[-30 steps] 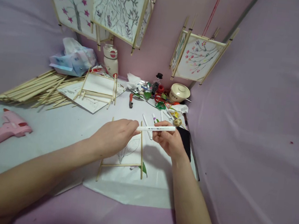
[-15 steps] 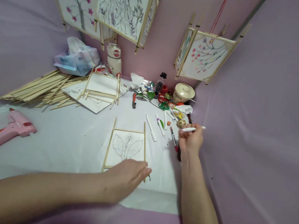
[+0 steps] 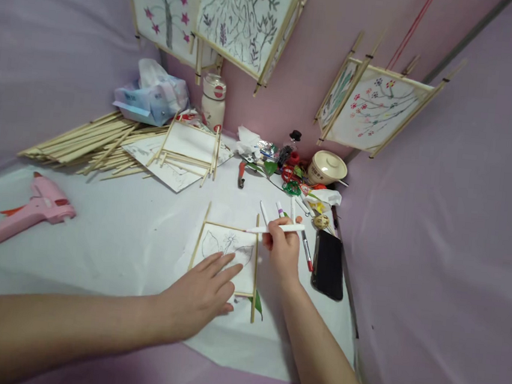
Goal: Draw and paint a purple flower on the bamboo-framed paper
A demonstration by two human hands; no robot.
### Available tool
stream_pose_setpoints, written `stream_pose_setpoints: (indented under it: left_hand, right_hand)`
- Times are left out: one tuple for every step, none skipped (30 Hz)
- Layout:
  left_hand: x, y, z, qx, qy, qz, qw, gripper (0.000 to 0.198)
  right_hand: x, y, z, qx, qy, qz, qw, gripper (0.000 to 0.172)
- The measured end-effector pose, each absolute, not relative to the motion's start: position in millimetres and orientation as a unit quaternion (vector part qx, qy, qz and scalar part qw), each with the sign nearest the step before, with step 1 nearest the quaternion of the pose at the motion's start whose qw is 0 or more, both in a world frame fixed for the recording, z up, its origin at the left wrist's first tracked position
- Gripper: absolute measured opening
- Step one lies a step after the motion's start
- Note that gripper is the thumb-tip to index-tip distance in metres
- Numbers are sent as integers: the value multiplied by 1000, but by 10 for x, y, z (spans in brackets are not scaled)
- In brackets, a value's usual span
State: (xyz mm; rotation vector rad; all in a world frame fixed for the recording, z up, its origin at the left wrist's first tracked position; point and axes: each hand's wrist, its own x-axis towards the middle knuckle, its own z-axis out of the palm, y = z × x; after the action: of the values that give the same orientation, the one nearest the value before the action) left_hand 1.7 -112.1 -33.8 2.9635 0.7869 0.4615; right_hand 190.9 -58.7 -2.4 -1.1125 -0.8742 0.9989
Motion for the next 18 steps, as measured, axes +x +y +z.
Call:
stream_pose_setpoints:
  left_hand:
    - [-8,-1110,-342,953,263,149,28,29]
    - [-26,-1096,-336,950,272,151,37,29]
    - [-39,-1081,-323,946,283,153,47,29]
    - [-47,-1065,-305,941,294,158,59,29]
    - [-51,-1048,-285,936,304,162,71,29]
    - [-54,-1030,-266,932,313,165,82,28]
    - [-56,-1011,-251,928,319,167,90,28]
    - [-57,-992,-241,926,324,168,96,28]
    - [-58,-972,-236,924,328,168,100,28]
    - [-59,-953,-235,923,332,168,103,29]
    - [-60,-936,-239,921,336,167,105,30]
    - [-61,-922,-245,920,340,165,107,31]
    - [-61,-911,-252,919,344,161,110,32]
    - [-61,-903,-260,918,348,156,113,33]
    - [-62,-899,-267,917,350,152,116,34]
    - [-63,-898,-274,917,351,148,119,35]
    - [-64,-898,-280,917,352,145,122,35]
    - [-66,-900,-285,917,352,145,123,35]
  right_hand:
    - [1844,-578,-16,-497,-390,446,633,15]
    - [1786,-565,-8,-504,-399,455,617,11]
    - [1736,-548,-5,-509,-410,460,601,9]
    - [1699,-528,-8,-516,-426,456,586,11]
    - [1677,-509,-20,-527,-449,441,571,13]
    - [1670,-492,-39,-543,-475,413,555,13]
    - [1675,-478,-64,-561,-504,379,537,12]
    - [1690,-468,-92,-576,-533,342,517,10]
    - [1712,-461,-120,-586,-560,311,496,7]
    - [1735,-456,-146,-589,-584,288,479,7]
    - [1757,-453,-169,-585,-603,276,466,8]
    - [1775,-451,-188,-579,-616,270,460,9]
    - [1787,-450,-203,-574,-624,268,459,10]
    - [1792,-449,-216,-570,-626,266,461,9]
    - [1792,-450,-229,-569,-625,264,465,8]
    - [1789,-453,-241,-569,-624,263,467,8]
    - [1783,-457,-255,-569,-624,262,468,9]
    - [1777,-462,-270,-568,-625,262,467,10]
